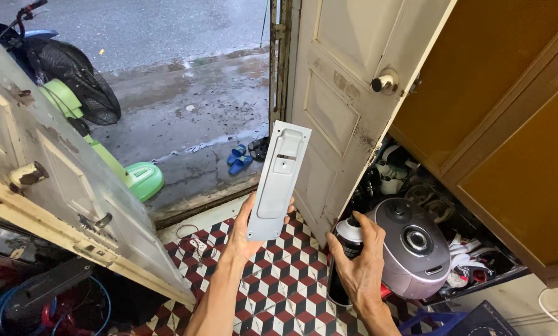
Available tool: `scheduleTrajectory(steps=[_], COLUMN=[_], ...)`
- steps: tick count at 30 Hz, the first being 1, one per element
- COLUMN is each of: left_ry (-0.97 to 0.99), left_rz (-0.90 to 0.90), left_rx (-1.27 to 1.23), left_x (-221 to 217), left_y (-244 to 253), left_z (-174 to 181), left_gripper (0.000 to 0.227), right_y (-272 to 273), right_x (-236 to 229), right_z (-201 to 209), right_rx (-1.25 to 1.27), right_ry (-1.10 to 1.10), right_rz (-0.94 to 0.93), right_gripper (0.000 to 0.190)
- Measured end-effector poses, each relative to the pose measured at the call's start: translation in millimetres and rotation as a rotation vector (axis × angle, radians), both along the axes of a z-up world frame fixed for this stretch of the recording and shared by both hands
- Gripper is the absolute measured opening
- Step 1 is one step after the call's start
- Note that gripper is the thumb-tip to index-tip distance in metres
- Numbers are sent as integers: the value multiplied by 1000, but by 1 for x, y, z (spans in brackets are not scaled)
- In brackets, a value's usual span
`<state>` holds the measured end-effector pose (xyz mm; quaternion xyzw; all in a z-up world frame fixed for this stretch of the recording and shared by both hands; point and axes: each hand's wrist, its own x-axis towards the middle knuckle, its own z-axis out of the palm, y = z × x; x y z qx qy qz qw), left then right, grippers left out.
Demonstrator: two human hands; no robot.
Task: Cleaning and spray painting a metal panel, likely from an induction cooker or similar appliance.
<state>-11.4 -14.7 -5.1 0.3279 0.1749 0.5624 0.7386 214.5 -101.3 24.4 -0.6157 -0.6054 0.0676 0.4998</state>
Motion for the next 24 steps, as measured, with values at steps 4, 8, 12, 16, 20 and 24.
scheduleTrajectory(steps=[4, 8, 12, 16, 20, 24], left_ry=[-6, -3, 19, -29, -169, -133], left_rz=[11, 52, 86, 168, 135, 182], left_rx=[-1, -18, -65, -176, -226, -344], left_x=[0, 3, 13, 27, 29, 21], left_y=[1, 4, 10, 24, 24, 17], left_z=[-1, -4, -9, -22, -16, 5], left_gripper=[69, 68, 69, 64, 66, 61], right_y=[-1, -5, -4, 8, 20, 31], right_x=[-1, -4, -20, -49, -68, -73], right_z=[-2, 0, 7, 24, 38, 44], right_rx=[32, 19, 113, 20, 101, 150], right_ry=[-16, -21, -93, -191, -273, -312], right_rz=[23, 43, 85, 119, 236, 318], right_gripper=[68, 69, 70, 64, 60, 60])
